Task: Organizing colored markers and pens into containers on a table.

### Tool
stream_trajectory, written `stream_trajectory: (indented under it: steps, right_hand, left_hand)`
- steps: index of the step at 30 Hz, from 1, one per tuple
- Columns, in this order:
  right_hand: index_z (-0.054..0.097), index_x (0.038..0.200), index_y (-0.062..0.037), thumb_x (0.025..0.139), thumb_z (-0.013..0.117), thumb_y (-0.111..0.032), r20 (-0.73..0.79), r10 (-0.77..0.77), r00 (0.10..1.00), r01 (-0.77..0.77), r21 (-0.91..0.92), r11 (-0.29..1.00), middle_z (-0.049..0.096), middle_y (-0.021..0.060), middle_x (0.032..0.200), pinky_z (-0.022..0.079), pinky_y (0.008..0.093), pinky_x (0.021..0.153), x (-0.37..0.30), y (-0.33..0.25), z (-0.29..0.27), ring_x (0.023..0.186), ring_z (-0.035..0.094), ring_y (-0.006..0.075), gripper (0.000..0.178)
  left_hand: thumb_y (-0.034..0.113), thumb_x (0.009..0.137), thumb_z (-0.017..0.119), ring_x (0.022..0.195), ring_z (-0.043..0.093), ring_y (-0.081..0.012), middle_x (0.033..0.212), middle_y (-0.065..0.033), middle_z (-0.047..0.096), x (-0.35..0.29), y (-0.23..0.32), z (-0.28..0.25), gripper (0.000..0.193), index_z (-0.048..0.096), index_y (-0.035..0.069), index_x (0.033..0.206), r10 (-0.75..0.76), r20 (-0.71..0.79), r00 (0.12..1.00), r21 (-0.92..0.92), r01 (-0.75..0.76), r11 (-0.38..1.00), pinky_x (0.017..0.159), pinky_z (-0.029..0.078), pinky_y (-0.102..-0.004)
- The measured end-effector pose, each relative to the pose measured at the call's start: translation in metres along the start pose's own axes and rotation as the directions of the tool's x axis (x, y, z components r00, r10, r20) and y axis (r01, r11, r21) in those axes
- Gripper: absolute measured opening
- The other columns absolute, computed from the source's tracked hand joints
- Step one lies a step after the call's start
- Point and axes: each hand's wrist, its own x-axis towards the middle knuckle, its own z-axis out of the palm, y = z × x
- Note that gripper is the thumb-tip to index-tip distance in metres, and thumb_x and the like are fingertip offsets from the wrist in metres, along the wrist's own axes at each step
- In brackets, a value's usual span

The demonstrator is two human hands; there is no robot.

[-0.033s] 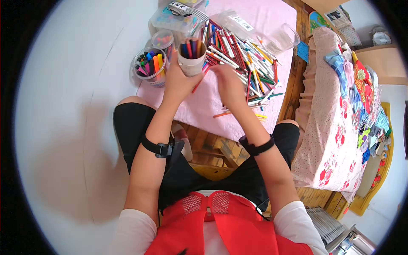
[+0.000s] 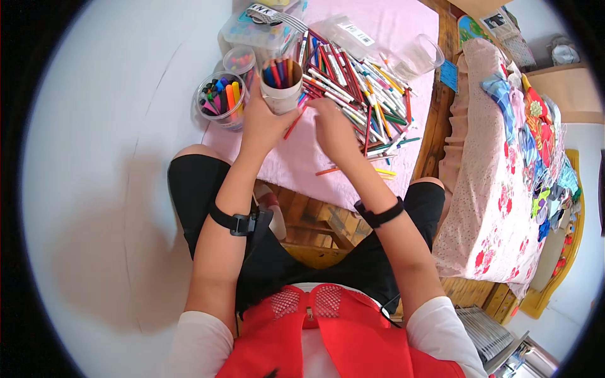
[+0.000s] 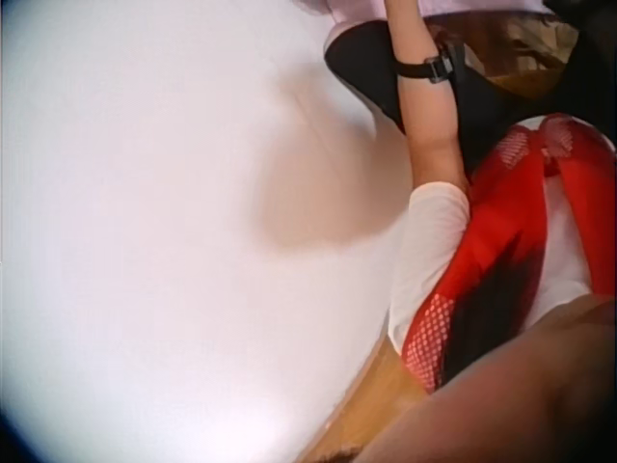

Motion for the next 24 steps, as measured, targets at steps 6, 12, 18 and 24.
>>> stream_trajectory:
  steps: [6, 12, 18, 24]
  right_hand:
    - [0.059, 0.123, -0.0036, 0.087, 0.056, -0.009, 0.329, -0.024, 0.944, 0.100, -0.214, 0.972, 0.051, 0.0079, 0.142, 0.056, 0.0442, 0.079, 0.005, 0.005, 0.036, 0.106, 0.057, 0.0367, 0.036]
    - [0.061, 0.110, -0.0035, 0.087, 0.060, -0.015, 0.244, -0.082, 0.966, 0.130, -0.186, 0.974, 0.058, 0.0076, 0.125, 0.054, 0.0436, 0.082, -0.012, 0.008, 0.026, 0.109, 0.056, 0.0356, 0.026]
    - [0.061, 0.120, -0.0071, 0.086, 0.067, -0.019, 0.248, 0.008, 0.969, 0.051, -0.233, 0.971, 0.050, 0.0149, 0.138, 0.052, 0.0432, 0.089, -0.009, -0.011, 0.016, 0.110, 0.056, 0.0377, 0.037]
    - [0.074, 0.110, -0.0194, 0.084, 0.068, -0.046, 0.291, -0.002, 0.957, 0.118, -0.379, 0.918, 0.040, 0.0192, 0.145, 0.057, 0.0438, 0.077, 0.013, -0.010, 0.054, 0.104, 0.060, 0.0384, 0.038]
  left_hand:
    - [0.006, 0.065, 0.084, 0.117, 0.061, -0.0251, 0.127, -0.0156, 0.060, 0.002, 0.002, 0.000, 0.083, 0.043, 0.000, 0.137, 0.037, -0.001, 0.999, 0.089, -0.037, 0.995, 0.099, 0.047, -0.0359]
    - [0.005, 0.064, 0.084, 0.114, 0.061, -0.0248, 0.125, -0.0147, 0.060, 0.005, 0.005, -0.005, 0.080, 0.046, 0.000, 0.134, 0.038, 0.008, 0.999, 0.063, -0.038, 0.997, 0.098, 0.047, -0.0357]
    - [0.007, 0.064, 0.085, 0.112, 0.061, -0.0232, 0.123, -0.0141, 0.061, 0.003, -0.006, -0.006, 0.079, 0.047, 0.000, 0.132, 0.105, -0.024, 0.994, 0.088, -0.102, 0.991, 0.096, 0.048, -0.0355]
    - [0.011, 0.068, 0.087, 0.103, 0.065, -0.0195, 0.116, -0.0121, 0.065, -0.002, 0.002, -0.009, 0.072, 0.048, 0.001, 0.128, 0.063, -0.058, 0.996, 0.028, -0.062, 0.998, 0.089, 0.052, -0.0335]
